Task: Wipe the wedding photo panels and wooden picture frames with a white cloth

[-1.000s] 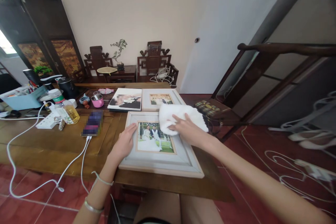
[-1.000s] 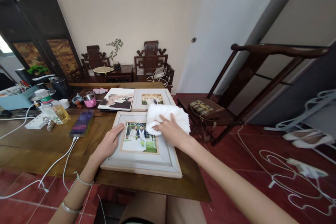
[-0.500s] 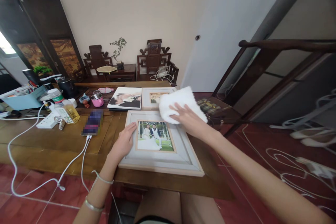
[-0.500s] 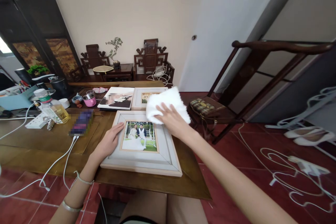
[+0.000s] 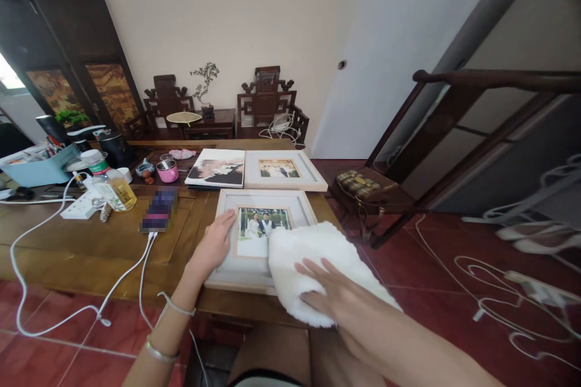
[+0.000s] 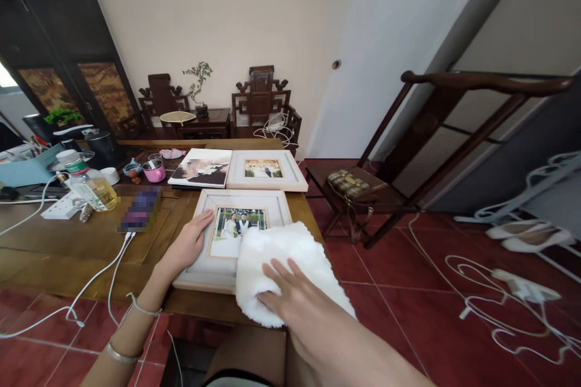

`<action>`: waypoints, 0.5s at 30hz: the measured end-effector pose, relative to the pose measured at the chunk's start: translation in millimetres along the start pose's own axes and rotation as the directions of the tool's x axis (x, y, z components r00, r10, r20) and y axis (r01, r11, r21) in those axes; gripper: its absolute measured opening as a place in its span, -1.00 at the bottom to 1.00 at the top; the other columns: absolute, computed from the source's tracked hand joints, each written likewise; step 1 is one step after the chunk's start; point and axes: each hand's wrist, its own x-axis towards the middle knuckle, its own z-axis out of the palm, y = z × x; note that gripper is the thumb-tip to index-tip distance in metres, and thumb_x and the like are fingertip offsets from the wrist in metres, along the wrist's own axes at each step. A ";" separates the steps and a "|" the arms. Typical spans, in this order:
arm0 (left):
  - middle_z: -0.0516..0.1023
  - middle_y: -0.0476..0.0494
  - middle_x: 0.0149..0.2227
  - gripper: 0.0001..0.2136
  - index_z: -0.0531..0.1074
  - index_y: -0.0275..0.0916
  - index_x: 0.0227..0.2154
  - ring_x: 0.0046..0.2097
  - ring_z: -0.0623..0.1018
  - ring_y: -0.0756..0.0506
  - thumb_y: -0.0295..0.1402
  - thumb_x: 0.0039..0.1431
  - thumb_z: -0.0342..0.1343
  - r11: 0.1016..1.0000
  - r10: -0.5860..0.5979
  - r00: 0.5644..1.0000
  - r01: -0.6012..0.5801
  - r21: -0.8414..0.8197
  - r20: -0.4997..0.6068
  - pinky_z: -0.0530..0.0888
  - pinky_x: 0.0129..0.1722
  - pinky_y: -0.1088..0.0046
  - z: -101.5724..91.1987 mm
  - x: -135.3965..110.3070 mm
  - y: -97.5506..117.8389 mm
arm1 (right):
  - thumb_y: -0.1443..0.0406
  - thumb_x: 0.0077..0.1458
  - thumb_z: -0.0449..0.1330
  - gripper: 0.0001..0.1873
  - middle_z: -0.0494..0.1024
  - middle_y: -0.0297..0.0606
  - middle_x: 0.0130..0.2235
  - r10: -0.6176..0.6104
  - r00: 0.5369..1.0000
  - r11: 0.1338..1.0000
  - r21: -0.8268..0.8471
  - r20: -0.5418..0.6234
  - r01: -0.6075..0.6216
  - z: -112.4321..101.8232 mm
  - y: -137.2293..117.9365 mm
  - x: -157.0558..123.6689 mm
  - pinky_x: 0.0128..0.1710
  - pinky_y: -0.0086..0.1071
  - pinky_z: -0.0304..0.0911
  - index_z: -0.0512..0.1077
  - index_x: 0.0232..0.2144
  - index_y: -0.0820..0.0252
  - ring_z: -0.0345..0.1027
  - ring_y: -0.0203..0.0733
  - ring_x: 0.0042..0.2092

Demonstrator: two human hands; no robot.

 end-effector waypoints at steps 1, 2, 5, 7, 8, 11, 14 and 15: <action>0.22 -0.27 0.19 -0.50 0.23 -0.32 0.10 0.23 0.19 -0.12 -0.65 0.08 -0.21 1.000 0.002 1.000 -0.002 0.003 0.002 0.16 0.21 0.12 0.0 0.0 -0.2 | 0.65 -0.32 -0.07 -0.27 0.19 -0.01 0.19 0.006 1.000 1.000 0.018 -0.006 -0.006 0.8 -1.3 -0.1 0.19 0.04 -0.08 0.38 -0.04 0.20 -0.11 0.05 0.25; 0.22 -0.26 0.19 -0.50 0.23 -0.32 0.10 0.23 0.19 -0.11 -0.65 0.08 -0.22 1.000 0.008 1.000 -0.008 0.004 0.005 0.16 0.21 0.13 -0.2 -0.1 -0.6 | 0.65 -0.32 -0.08 -0.27 0.18 0.02 0.20 0.021 1.000 0.999 0.025 -0.016 -0.021 1.5 0.3 3.1 0.19 0.04 -0.08 0.38 -0.04 0.23 -0.12 0.05 0.25; 0.23 -0.23 0.19 -0.49 0.24 -0.29 0.10 0.23 0.19 -0.09 -0.65 0.07 -0.21 1.000 0.026 1.000 -0.026 -0.004 0.007 0.15 0.22 0.14 -1.3 -0.3 -2.0 | 0.64 -0.32 -0.07 -0.29 0.18 0.10 0.18 0.078 0.995 0.997 -0.006 -0.062 -0.078 2.7 22.4 28.3 0.19 0.04 -0.11 0.37 -0.04 0.32 -0.15 0.07 0.26; 0.23 -0.23 0.19 -0.50 0.24 -0.28 0.10 0.23 0.19 -0.09 -0.65 0.08 -0.21 0.999 0.031 0.999 -0.031 -0.010 0.018 0.15 0.22 0.13 -2.4 -0.3 -2.9 | 0.62 -0.27 -0.05 -0.33 0.19 0.15 0.17 0.104 0.987 0.993 -0.047 -0.124 -0.110 2.8 47.1 52.7 0.19 0.04 -0.13 0.35 -0.02 0.37 -0.14 0.08 0.25; 0.22 -0.23 0.19 -0.50 0.24 -0.28 0.10 0.23 0.19 -0.10 -0.65 0.08 -0.21 0.999 0.032 0.999 -0.032 -0.013 0.025 0.14 0.22 0.13 -2.9 -0.2 -3.2 | 0.60 -0.24 -0.04 -0.34 0.19 0.16 0.17 0.113 0.980 0.990 -0.065 -0.166 -0.125 2.8 60.3 65.3 0.19 0.04 -0.13 0.33 0.00 0.38 -0.14 0.08 0.25; 0.22 -0.19 0.20 -0.48 0.24 -0.25 0.10 0.23 0.18 -0.09 -0.66 0.06 -0.20 0.999 0.035 0.999 -0.034 -0.022 0.029 0.14 0.22 0.14 -3.7 0.2 -3.4 | 0.59 -0.20 -0.05 -0.33 0.17 0.13 0.18 0.129 0.964 0.979 -0.126 -0.234 -0.162 2.4 92.6 97.4 0.16 0.07 -0.11 0.29 0.05 0.35 -0.16 0.08 0.26; 0.23 -0.21 0.19 -0.49 0.26 -0.27 0.09 0.23 0.20 -0.09 -0.65 0.07 -0.21 1.000 0.013 1.000 -0.012 -0.029 0.015 0.15 0.22 0.15 -3.5 0.4 -2.1 | 0.60 -0.20 -0.05 -0.34 0.17 0.08 0.19 0.131 0.970 0.968 -0.185 -0.207 -0.170 3.0 99.7 109.2 0.13 0.16 -0.14 0.34 0.01 0.29 -0.17 0.15 0.25; 0.23 -0.23 0.19 -0.50 0.26 -0.29 0.09 0.23 0.20 -0.10 -0.65 0.08 -0.21 1.000 0.001 1.000 0.000 -0.031 0.014 0.15 0.22 0.15 -3.5 0.4 -1.3 | 0.61 -0.21 -0.05 -0.34 0.18 0.07 0.19 0.125 0.975 0.968 -0.193 -0.185 -0.161 3.3 95.5 106.8 0.13 0.18 -0.16 0.37 -0.01 0.27 -0.17 0.17 0.25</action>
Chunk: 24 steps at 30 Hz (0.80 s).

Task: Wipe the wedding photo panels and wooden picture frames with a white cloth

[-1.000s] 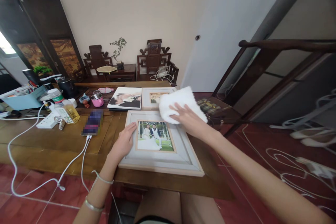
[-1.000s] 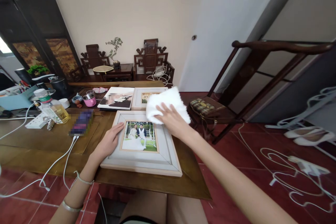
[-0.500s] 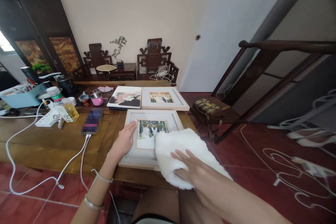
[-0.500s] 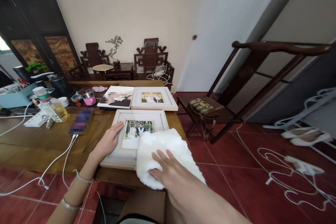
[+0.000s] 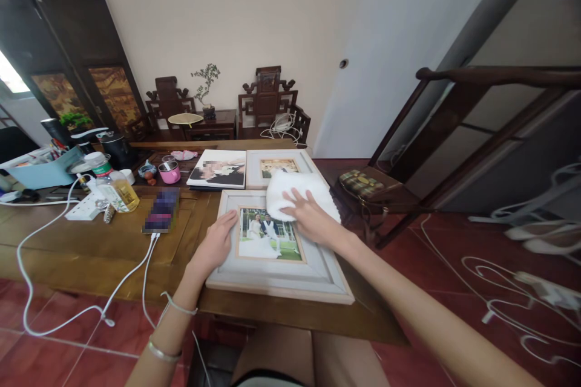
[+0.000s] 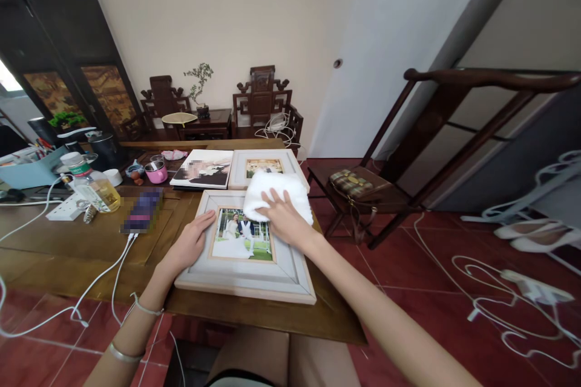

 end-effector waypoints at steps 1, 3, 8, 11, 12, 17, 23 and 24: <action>0.23 -0.24 0.19 -0.50 0.25 -0.30 0.09 0.23 0.20 -0.11 -0.64 0.08 -0.21 1.000 -0.011 1.000 0.011 -0.001 -0.001 0.15 0.22 0.14 -0.1 -0.1 0.9 | 0.62 -0.22 -0.05 -0.35 0.18 0.05 0.19 -0.014 1.000 1.000 0.005 0.025 0.014 -2.4 -6.0 -6.2 0.13 0.20 -0.18 0.39 -0.03 0.26 -0.17 0.18 0.25; 0.21 -0.25 0.20 -0.50 0.23 -0.31 0.11 0.23 0.19 -0.11 -0.64 0.08 -0.21 1.000 -0.022 1.000 0.022 0.002 0.000 0.15 0.22 0.14 -0.7 -0.5 3.0 | 0.63 -0.25 -0.04 -0.34 0.16 0.04 0.20 -0.042 0.995 0.998 0.044 0.090 0.038 -11.0 -23.0 -26.7 0.15 0.20 -0.22 0.42 -0.05 0.24 -0.18 0.19 0.25; 0.17 -0.26 0.21 -0.50 0.19 -0.34 0.13 0.25 0.15 -0.12 -0.64 0.10 -0.23 0.999 -0.027 0.999 0.026 0.033 0.029 0.14 0.22 0.12 -1.5 -0.8 5.2 | 0.64 -0.27 -0.05 -0.27 0.12 -0.03 0.22 -0.111 0.949 0.975 0.218 0.294 0.046 -42.5 -71.8 -88.5 0.16 0.18 -0.18 0.40 -0.02 0.13 -0.23 0.16 0.26; 0.18 -0.24 0.21 -0.50 0.20 -0.30 0.12 0.25 0.15 -0.11 -0.64 0.10 -0.22 0.999 -0.024 0.999 0.023 0.027 0.026 0.13 0.22 0.11 -0.4 -0.2 3.0 | 0.61 -0.27 -0.03 -0.30 0.09 -0.03 0.23 -0.145 0.915 0.953 0.303 0.378 0.026 -51.1 -90.6 -104.3 0.12 0.27 -0.20 0.43 -0.05 0.10 -0.24 0.23 0.25; 0.18 -0.23 0.21 -0.50 0.21 -0.28 0.12 0.25 0.15 -0.10 -0.64 0.10 -0.21 1.000 -0.020 0.999 0.019 0.023 0.026 0.13 0.22 0.11 0.0 0.0 2.1 | 0.60 -0.27 -0.02 -0.31 0.08 -0.03 0.24 -0.149 0.916 0.947 0.320 0.372 0.024 -50.8 -93.4 -104.4 0.12 0.28 -0.22 0.43 -0.05 0.10 -0.25 0.24 0.25; 0.18 -0.22 0.21 -0.48 0.21 -0.28 0.12 0.25 0.16 -0.10 -0.66 0.07 -0.21 1.000 0.007 0.999 -0.008 0.023 0.039 0.12 0.22 0.12 -0.4 0.4 0.1 | 0.62 -0.28 -0.07 -0.28 0.12 -0.06 0.23 -0.093 0.979 0.953 0.300 0.182 0.035 -30.7 -73.3 -75.2 0.19 0.13 -0.25 0.39 -0.02 0.19 -0.28 0.06 0.28; 0.21 -0.19 0.20 -0.47 0.23 -0.26 0.11 0.24 0.17 -0.08 -0.67 0.05 -0.21 1.000 0.025 0.999 -0.025 -0.002 0.025 0.12 0.23 0.16 -1.2 -0.6 0.1 | 0.62 -0.22 -0.07 -0.31 0.07 -0.06 0.25 0.060 0.998 0.990 0.129 -0.019 -0.057 -2.1 -14.3 -4.3 0.17 0.17 -0.25 0.34 0.03 0.28 -0.25 0.10 0.27; 0.21 -0.19 0.20 -0.47 0.23 -0.26 0.11 0.24 0.17 -0.08 -0.67 0.05 -0.21 1.000 0.022 1.000 -0.022 -0.007 0.020 0.12 0.23 0.17 -1.1 -0.7 0.1 | 0.62 -0.21 -0.07 -0.31 0.07 -0.08 0.25 0.071 0.997 0.992 0.103 -0.024 -0.068 0.2 -9.3 4.4 0.16 0.20 -0.26 0.34 0.03 0.27 -0.26 0.14 0.27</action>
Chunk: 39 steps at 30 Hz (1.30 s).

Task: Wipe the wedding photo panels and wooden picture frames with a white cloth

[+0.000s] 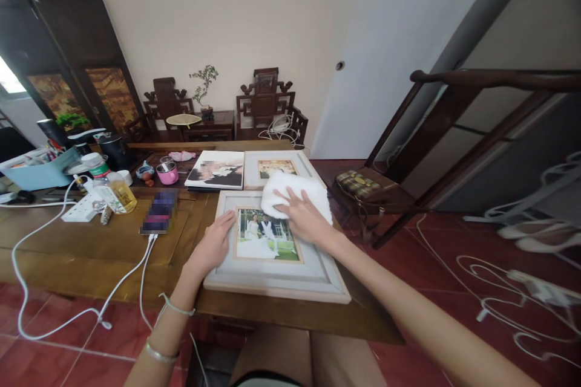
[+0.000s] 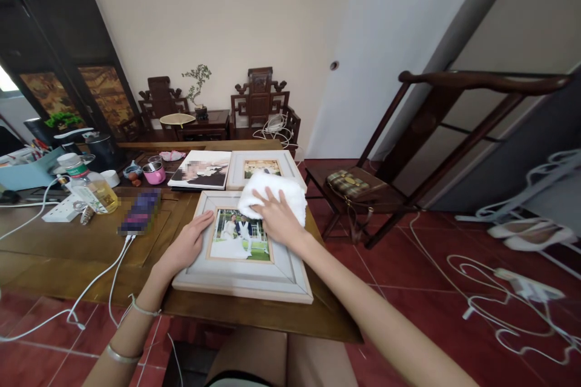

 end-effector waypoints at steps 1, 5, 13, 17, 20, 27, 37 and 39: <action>0.21 -0.19 0.20 -0.47 0.23 -0.26 0.11 0.24 0.17 -0.08 -0.67 0.05 -0.21 1.000 -0.004 1.000 0.004 -0.003 -0.004 0.12 0.23 0.17 0.1 0.0 0.0 | 0.63 -0.21 -0.07 -0.31 0.06 -0.11 0.25 0.001 1.000 1.000 -0.020 0.003 -0.001 1.3 2.1 5.7 0.14 0.24 -0.27 0.35 0.03 0.26 -0.28 0.17 0.27; 0.20 -0.22 0.20 -0.48 0.21 -0.29 0.12 0.24 0.17 -0.09 -0.65 0.06 -0.22 1.000 -0.020 1.000 0.020 0.004 0.005 0.12 0.23 0.16 0.6 0.6 0.0 | 0.63 -0.24 -0.07 -0.30 0.09 -0.19 0.24 -0.083 0.991 0.997 0.006 0.105 0.083 -4.4 -13.6 -10.5 0.14 0.27 -0.30 0.40 -0.02 0.21 -0.30 0.20 0.27; 0.20 -0.18 0.21 -0.48 0.21 -0.23 0.12 0.24 0.17 -0.08 -0.65 0.08 -0.21 0.999 -0.016 1.000 0.017 0.030 -0.020 0.13 0.23 0.15 4.7 -0.5 -0.5 | 0.63 -0.37 -0.11 -0.22 0.12 -0.35 0.23 -0.274 0.889 0.933 0.327 0.367 0.153 -60.5 -71.6 -101.0 0.20 0.13 -0.23 0.44 -0.09 0.07 -0.29 0.00 0.29; 0.19 -0.18 0.21 -0.46 0.20 -0.23 0.12 0.24 0.16 -0.08 -0.66 0.06 -0.21 0.999 -0.010 1.000 0.010 0.038 0.003 0.12 0.23 0.14 4.9 0.6 -2.1 | 0.62 -0.36 -0.10 -0.25 0.14 -0.32 0.22 -0.220 0.916 0.936 0.336 0.336 0.101 -52.5 -72.3 -96.5 0.21 0.13 -0.26 0.45 -0.10 0.11 -0.30 0.01 0.28; 0.19 -0.18 0.21 -0.46 0.22 -0.24 0.11 0.24 0.16 -0.08 -0.67 0.05 -0.21 0.999 0.001 1.000 -0.002 0.040 0.025 0.12 0.23 0.16 2.5 1.7 -1.4 | 0.61 -0.31 -0.09 -0.31 0.16 -0.27 0.22 -0.166 0.959 0.960 0.262 0.230 0.103 -30.6 -56.3 -74.5 0.22 0.10 -0.32 0.46 -0.12 0.17 -0.28 0.01 0.28; 0.20 -0.18 0.20 -0.47 0.24 -0.26 0.10 0.24 0.16 -0.09 -0.67 0.05 -0.23 1.000 -0.006 0.999 0.005 0.028 0.041 0.12 0.23 0.19 -3.0 1.3 3.1 | 0.60 -0.19 -0.07 -0.35 0.07 -0.14 0.25 -0.009 0.999 1.000 -0.027 0.049 0.010 -4.6 -7.8 0.7 0.13 0.28 -0.26 0.38 -0.01 0.24 -0.27 0.19 0.27; 0.16 -0.26 0.22 -0.50 0.19 -0.33 0.13 0.25 0.14 -0.12 -0.62 0.11 -0.24 0.997 -0.038 0.999 0.036 0.062 0.034 0.13 0.22 0.12 2.6 1.4 -1.5 | 0.60 -0.23 -0.06 -0.31 0.09 -0.16 0.24 -0.168 0.954 0.982 0.127 0.247 0.140 -22.9 -62.8 -53.5 0.11 0.31 -0.26 0.39 -0.01 0.17 -0.27 0.21 0.27; 0.16 -0.24 0.22 -0.50 0.19 -0.31 0.13 0.25 0.14 -0.11 -0.62 0.11 -0.24 0.997 -0.036 0.999 0.034 0.066 0.032 0.13 0.22 0.13 3.6 1.5 -2.9 | 0.60 -0.25 -0.07 -0.29 0.08 -0.22 0.25 -0.208 0.917 0.967 0.214 0.339 0.140 -41.2 -77.0 -71.7 0.14 0.26 -0.24 0.39 -0.01 0.13 -0.29 0.15 0.28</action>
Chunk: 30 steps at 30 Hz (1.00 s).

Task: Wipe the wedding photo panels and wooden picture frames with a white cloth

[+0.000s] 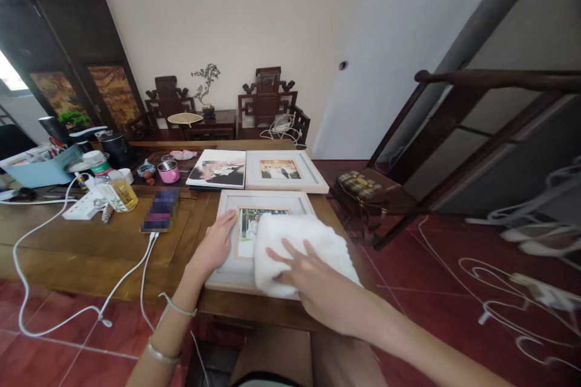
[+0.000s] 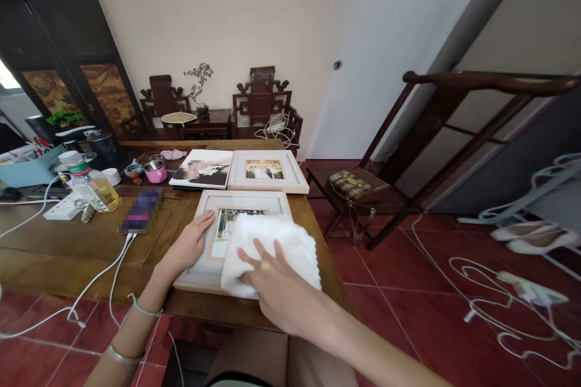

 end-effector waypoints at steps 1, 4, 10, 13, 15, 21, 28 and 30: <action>0.16 -0.23 0.22 -0.49 0.18 -0.30 0.13 0.25 0.14 -0.10 -0.63 0.10 -0.24 1.000 0.003 1.000 -0.003 0.001 0.000 0.13 0.22 0.13 0.4 0.0 -0.6 | 0.60 -0.26 -0.08 -0.28 0.06 -0.25 0.26 -0.014 0.999 0.999 0.039 0.046 0.012 -4.0 -8.1 -7.7 0.15 0.24 -0.24 0.39 -0.02 0.12 -0.31 0.12 0.28; 0.16 -0.21 0.22 -0.47 0.18 -0.27 0.14 0.25 0.13 -0.09 -0.65 0.08 -0.24 1.000 0.008 1.000 -0.008 -0.001 0.002 0.12 0.22 0.15 0.2 -0.1 -1.0 | 0.60 -0.29 -0.08 -0.30 0.03 -0.33 0.26 -0.049 0.995 0.992 0.118 0.089 0.038 -8.5 -20.7 -16.9 0.19 0.19 -0.30 0.43 -0.08 0.13 -0.37 0.07 0.29; 0.15 -0.20 0.23 -0.46 0.19 -0.29 0.13 0.26 0.13 -0.10 -0.66 0.06 -0.25 1.000 0.017 0.999 -0.017 0.002 0.037 0.12 0.23 0.14 -5.4 0.1 2.5 | 0.60 -0.28 -0.07 -0.29 0.08 -0.29 0.25 0.011 0.994 0.999 0.048 -0.109 -0.005 9.9 14.0 19.7 0.20 0.14 -0.33 0.41 -0.03 0.15 -0.33 0.03 0.29; 0.16 -0.18 0.23 -0.46 0.21 -0.27 0.13 0.25 0.14 -0.09 -0.66 0.06 -0.25 1.000 0.029 0.999 -0.029 -0.013 0.034 0.11 0.23 0.16 -7.9 -0.1 3.7 | 0.61 -0.23 -0.07 -0.31 0.08 -0.23 0.25 0.084 0.975 0.992 -0.070 -0.206 -0.100 7.2 48.1 50.3 0.19 0.19 -0.36 0.39 -0.01 0.20 -0.33 0.07 0.29; 0.17 -0.17 0.22 -0.45 0.21 -0.26 0.13 0.25 0.14 -0.09 -0.67 0.06 -0.25 0.999 0.029 0.999 -0.028 -0.026 0.028 0.11 0.23 0.16 -8.1 -0.3 3.7 | 0.62 -0.21 -0.07 -0.30 0.01 -0.20 0.27 0.126 0.960 0.978 -0.131 -0.248 -0.162 0.9 67.2 70.3 0.14 0.27 -0.34 0.35 0.03 0.22 -0.36 0.15 0.28; 0.18 -0.22 0.21 -0.47 0.21 -0.28 0.12 0.25 0.15 -0.11 -0.65 0.07 -0.24 0.999 0.007 1.000 -0.008 -0.052 -0.012 0.12 0.22 0.14 -2.8 -0.6 0.3 | 0.63 -0.21 -0.08 -0.25 -0.05 -0.18 0.29 0.113 0.967 0.975 -0.161 -0.228 -0.152 -1.6 64.4 90.5 0.05 0.41 -0.32 0.29 0.08 0.19 -0.42 0.30 0.27; 0.17 -0.22 0.22 -0.47 0.17 -0.27 0.14 0.25 0.16 -0.10 -0.64 0.09 -0.25 0.999 0.018 0.999 -0.020 -0.047 -0.037 0.13 0.22 0.14 -1.5 -1.9 0.1 | 0.59 -0.22 -0.06 -0.33 0.02 -0.23 0.27 -0.081 0.996 0.994 0.078 0.039 0.078 -0.7 -5.7 17.5 0.11 0.31 -0.26 0.39 -0.03 0.15 -0.37 0.21 0.28; 0.17 -0.22 0.22 -0.49 0.17 -0.27 0.14 0.25 0.15 -0.10 -0.62 0.10 -0.25 0.999 0.013 0.999 -0.015 -0.051 -0.036 0.12 0.22 0.13 -1.9 -2.3 0.4 | 0.59 -0.22 -0.07 -0.36 0.06 -0.28 0.26 -0.115 0.991 0.985 0.137 0.072 0.104 -4.9 -15.4 2.2 0.13 0.26 -0.24 0.42 -0.08 0.14 -0.33 0.15 0.28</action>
